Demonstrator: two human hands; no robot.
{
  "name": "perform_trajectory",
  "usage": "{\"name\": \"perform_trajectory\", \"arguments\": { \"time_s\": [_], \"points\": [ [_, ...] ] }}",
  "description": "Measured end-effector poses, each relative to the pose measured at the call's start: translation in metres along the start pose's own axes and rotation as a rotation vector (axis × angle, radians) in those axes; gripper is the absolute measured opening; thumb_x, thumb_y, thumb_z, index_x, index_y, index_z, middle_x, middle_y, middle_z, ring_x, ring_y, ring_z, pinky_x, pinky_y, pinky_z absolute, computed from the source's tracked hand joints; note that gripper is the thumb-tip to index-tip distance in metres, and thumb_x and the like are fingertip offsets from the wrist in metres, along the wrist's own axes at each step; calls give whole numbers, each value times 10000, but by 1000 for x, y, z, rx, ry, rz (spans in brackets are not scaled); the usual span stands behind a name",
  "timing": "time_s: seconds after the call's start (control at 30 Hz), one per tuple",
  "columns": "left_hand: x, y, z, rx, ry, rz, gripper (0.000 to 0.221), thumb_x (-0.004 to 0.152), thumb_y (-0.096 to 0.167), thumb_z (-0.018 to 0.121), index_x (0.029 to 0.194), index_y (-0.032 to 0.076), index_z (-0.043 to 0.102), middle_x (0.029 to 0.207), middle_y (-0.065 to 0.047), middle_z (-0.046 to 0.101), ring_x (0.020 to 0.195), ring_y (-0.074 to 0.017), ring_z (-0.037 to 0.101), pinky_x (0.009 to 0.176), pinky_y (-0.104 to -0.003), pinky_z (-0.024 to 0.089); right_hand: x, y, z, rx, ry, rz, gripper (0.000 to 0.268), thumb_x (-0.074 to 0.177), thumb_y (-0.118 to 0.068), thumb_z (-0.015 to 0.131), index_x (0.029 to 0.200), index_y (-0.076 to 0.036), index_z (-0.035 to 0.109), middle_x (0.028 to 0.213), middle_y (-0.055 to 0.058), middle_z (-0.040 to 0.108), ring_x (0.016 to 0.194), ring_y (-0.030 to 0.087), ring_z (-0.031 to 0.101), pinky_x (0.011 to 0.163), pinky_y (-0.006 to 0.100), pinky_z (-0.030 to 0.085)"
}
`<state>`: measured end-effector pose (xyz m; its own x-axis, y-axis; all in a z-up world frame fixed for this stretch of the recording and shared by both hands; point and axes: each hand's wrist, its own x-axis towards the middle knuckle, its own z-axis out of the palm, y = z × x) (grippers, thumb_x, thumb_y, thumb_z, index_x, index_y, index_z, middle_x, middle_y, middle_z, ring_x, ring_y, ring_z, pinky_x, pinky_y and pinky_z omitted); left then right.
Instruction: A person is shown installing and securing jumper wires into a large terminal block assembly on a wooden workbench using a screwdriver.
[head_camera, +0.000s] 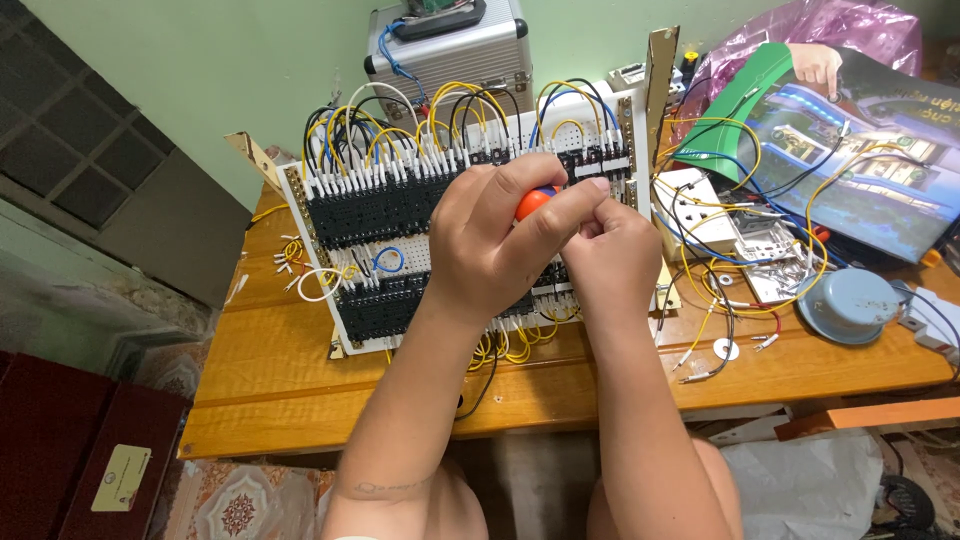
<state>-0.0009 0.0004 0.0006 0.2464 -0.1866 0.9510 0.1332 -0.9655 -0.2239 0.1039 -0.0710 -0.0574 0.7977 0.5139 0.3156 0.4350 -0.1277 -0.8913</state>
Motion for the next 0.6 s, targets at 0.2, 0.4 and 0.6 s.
{"name": "perform_trajectory", "arguments": {
  "time_s": [0.2, 0.4, 0.6],
  "points": [
    [1, 1, 2, 21, 2, -8, 137, 1021, 176, 646, 1112, 250, 716, 965, -12, 657, 712, -190, 655, 732, -327, 590, 6, 22, 13, 35, 33, -31, 279, 845, -272, 723, 614, -142, 635, 506, 40, 473, 572, 198, 503, 644, 310, 478],
    [3, 6, -8, 8, -173, -21, 256, 1099, 132, 598, 1293, 296, 629, 1148, -21, 651, 898, -189, 684, 821, -360, 533, 3, 13, 12, -19, 27, -16, 359, 893, -251, 628, 609, -119, 454, 533, 52, 410, 593, 207, 370, 600, 363, 338],
    [9, 17, -25, 3, -480, -134, 451, 1205, 242, 433, 1644, 295, 342, 1474, -48, 580, 1163, -240, 699, 980, -427, 526, 1, 7, 10, -59, -28, 46, 244, 878, -244, 578, 663, -148, 515, 648, 45, 539, 636, 220, 410, 569, 423, 295]
  ]
}}
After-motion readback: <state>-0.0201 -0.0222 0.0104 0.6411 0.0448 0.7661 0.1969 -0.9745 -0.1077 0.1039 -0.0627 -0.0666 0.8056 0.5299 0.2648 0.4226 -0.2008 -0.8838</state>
